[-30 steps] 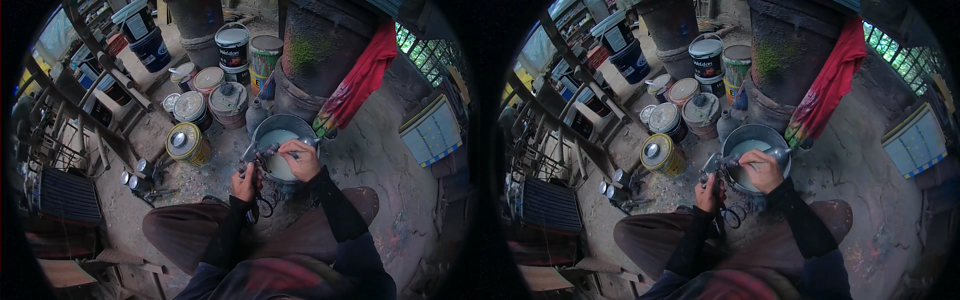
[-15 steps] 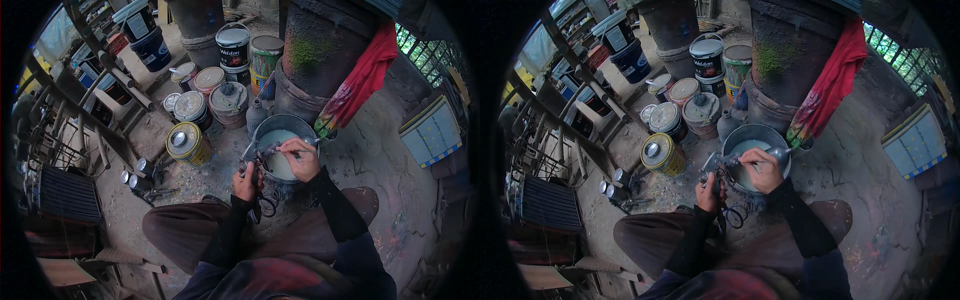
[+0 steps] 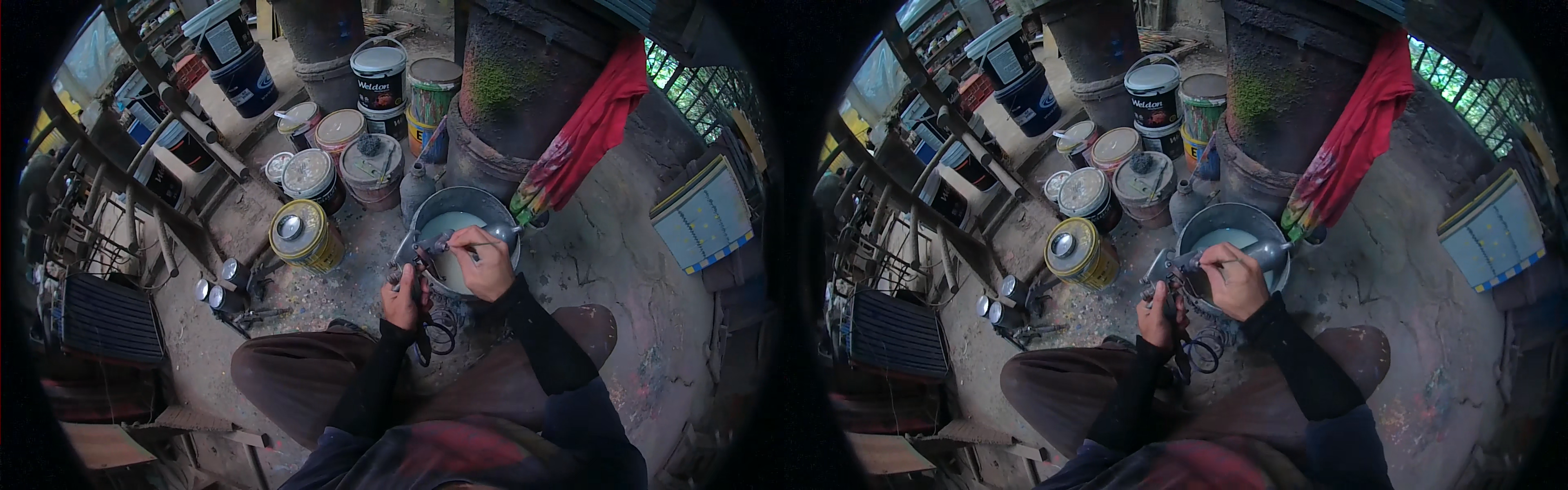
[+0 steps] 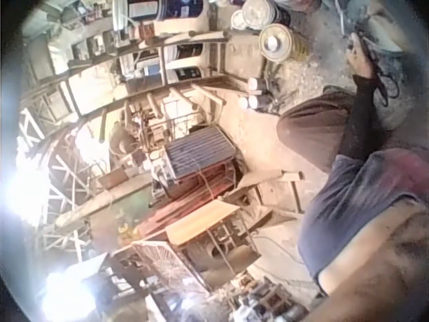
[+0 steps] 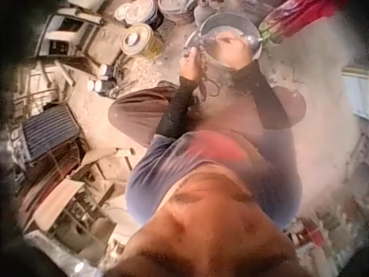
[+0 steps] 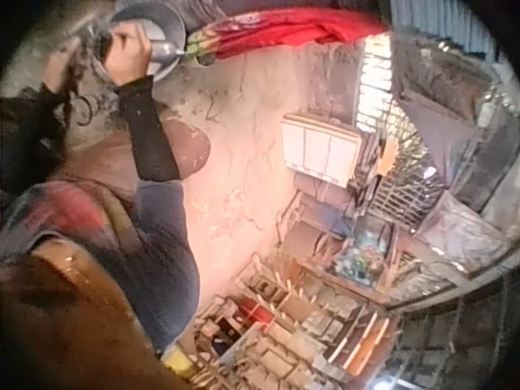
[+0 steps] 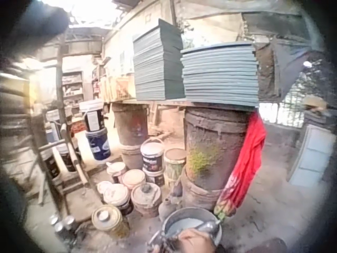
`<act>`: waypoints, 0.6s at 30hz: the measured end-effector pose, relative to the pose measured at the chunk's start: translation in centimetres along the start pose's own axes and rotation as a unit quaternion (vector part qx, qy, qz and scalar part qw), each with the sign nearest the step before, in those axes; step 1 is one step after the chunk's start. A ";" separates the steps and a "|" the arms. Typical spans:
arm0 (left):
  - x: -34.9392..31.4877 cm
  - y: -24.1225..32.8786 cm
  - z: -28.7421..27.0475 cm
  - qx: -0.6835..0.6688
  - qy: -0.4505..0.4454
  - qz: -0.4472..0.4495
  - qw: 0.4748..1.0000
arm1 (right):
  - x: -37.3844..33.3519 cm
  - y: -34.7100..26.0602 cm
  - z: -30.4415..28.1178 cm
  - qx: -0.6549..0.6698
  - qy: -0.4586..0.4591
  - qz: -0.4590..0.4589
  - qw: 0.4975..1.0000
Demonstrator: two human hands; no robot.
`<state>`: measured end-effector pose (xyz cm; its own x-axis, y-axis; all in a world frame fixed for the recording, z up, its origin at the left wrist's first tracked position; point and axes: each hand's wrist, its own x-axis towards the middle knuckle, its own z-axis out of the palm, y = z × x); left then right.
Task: The person sits on the floor and cleans a spray gun by repeatedly dipping it into a bucket of liquid and spraying the floor to flush out the nozzle. They also use a small tool to manually clean the nozzle tip.
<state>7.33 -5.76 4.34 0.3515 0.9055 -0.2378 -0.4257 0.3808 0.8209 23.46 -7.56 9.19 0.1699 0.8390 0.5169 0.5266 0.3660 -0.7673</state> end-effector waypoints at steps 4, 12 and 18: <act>0.0 0.3 0.2 0.003 -0.007 0.011 1.000 | -0.3 0.0 0.4 -0.009 0.051 -0.054 0.997; 0.3 0.4 -0.1 -0.020 0.011 0.024 0.999 | -0.4 -0.5 0.3 0.019 0.061 -0.023 0.998; 0.0 0.2 0.0 0.016 -0.002 0.022 1.000 | 0.0 -0.5 0.2 -0.023 0.074 -0.075 0.994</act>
<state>7.24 -5.71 4.54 0.3355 0.9208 -0.1988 -0.4142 0.3337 0.8468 23.04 -7.69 9.54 0.2060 0.7068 0.6767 0.5916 0.4609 -0.6615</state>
